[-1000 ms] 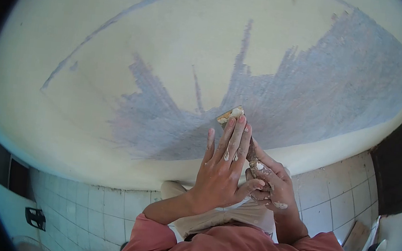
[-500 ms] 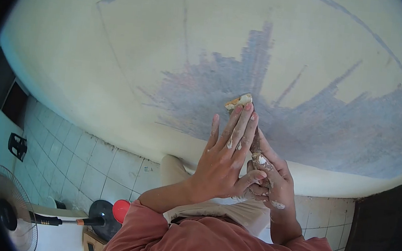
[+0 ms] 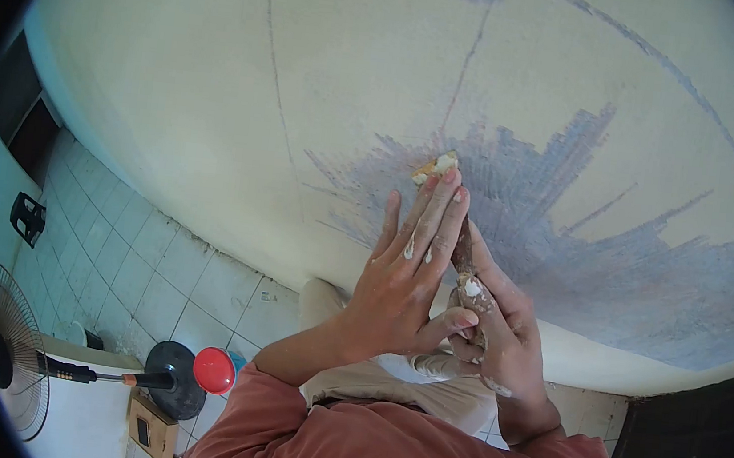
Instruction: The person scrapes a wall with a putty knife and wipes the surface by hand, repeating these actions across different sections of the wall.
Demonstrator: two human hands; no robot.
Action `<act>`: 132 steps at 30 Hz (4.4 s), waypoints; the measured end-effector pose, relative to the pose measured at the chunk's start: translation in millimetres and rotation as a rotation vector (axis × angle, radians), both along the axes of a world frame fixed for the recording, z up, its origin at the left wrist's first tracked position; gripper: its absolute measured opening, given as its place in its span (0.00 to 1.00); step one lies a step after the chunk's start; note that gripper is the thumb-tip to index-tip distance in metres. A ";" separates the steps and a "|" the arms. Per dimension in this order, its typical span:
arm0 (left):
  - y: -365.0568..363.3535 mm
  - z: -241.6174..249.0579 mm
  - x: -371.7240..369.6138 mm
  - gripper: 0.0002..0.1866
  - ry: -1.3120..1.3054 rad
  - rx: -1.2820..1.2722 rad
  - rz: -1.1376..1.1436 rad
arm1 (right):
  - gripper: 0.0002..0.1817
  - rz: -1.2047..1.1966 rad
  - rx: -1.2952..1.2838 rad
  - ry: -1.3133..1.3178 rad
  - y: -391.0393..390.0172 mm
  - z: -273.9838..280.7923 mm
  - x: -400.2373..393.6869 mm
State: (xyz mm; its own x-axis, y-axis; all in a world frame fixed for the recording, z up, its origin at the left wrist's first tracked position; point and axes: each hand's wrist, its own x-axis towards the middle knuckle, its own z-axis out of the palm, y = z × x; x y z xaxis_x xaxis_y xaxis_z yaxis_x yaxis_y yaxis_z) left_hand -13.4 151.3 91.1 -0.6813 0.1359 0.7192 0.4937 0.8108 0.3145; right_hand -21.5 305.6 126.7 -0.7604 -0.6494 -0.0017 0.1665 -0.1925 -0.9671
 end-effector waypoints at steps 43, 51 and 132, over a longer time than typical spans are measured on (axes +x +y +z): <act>-30.1 -32.5 -30.2 0.11 0.017 1.734 -0.141 | 0.26 0.003 0.053 0.065 -78.3 -47.3 2.2; -75.2 13.3 -4.6 0.12 -0.028 1.776 -0.079 | 0.27 0.054 0.104 0.127 -121.8 -4.7 26.4; -128.0 -0.2 -3.3 0.19 0.011 1.472 0.280 | 0.26 -0.106 0.309 0.512 -184.1 -29.9 30.4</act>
